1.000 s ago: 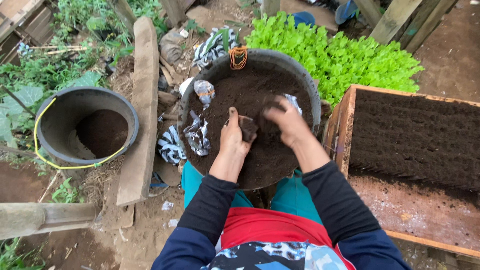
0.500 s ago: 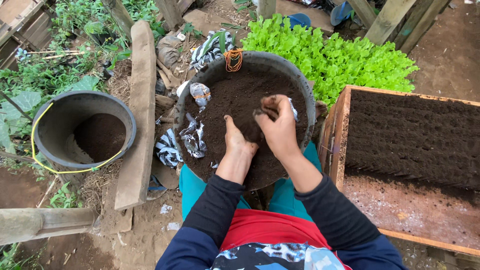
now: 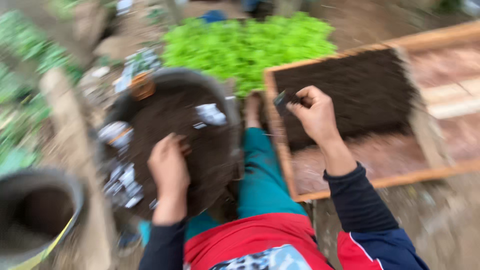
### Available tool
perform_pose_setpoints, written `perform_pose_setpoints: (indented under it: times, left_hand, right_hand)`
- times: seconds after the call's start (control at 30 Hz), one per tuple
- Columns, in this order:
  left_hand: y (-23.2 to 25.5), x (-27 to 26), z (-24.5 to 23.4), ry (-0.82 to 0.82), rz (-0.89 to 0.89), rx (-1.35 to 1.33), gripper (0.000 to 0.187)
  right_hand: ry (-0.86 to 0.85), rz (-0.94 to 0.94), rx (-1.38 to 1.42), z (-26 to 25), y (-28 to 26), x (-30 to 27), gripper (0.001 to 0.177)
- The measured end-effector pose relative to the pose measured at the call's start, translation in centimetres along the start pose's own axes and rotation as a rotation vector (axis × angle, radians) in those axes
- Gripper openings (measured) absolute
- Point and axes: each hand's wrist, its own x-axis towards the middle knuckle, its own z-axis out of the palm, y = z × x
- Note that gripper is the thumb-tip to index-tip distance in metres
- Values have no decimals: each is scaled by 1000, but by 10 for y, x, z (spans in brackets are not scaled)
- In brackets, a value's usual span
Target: The person repeatedly scoops soil from a large basin, mixes it with their hands, and forms small soil pellets. They then place these pellets into a rectangular wooden planter box filled with soil. The person also handles small silver foil packets, opening them and mixing their contents into the soil.
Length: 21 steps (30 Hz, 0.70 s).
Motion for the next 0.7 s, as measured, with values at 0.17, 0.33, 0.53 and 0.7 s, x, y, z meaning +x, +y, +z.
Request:
perform_pose_setpoints:
  times: [0.17, 0.33, 0.53, 0.7]
  left_hand:
    - [-21, -4, -22, -146, 524, 474, 19]
    - [-44, 0, -27, -107, 763, 563, 15]
    - [-50, -1, -21, -92, 770, 644, 18]
    - [-50, 0, -18, -80, 784, 647, 15]
  right_hand:
    - [336, 66, -240, -140, 103, 9, 23]
    - [497, 267, -342, -235, 125, -7, 27]
    - [634, 282, -639, -298, 249, 11, 20]
    - [675, 111, -837, -296, 314, 37, 11]
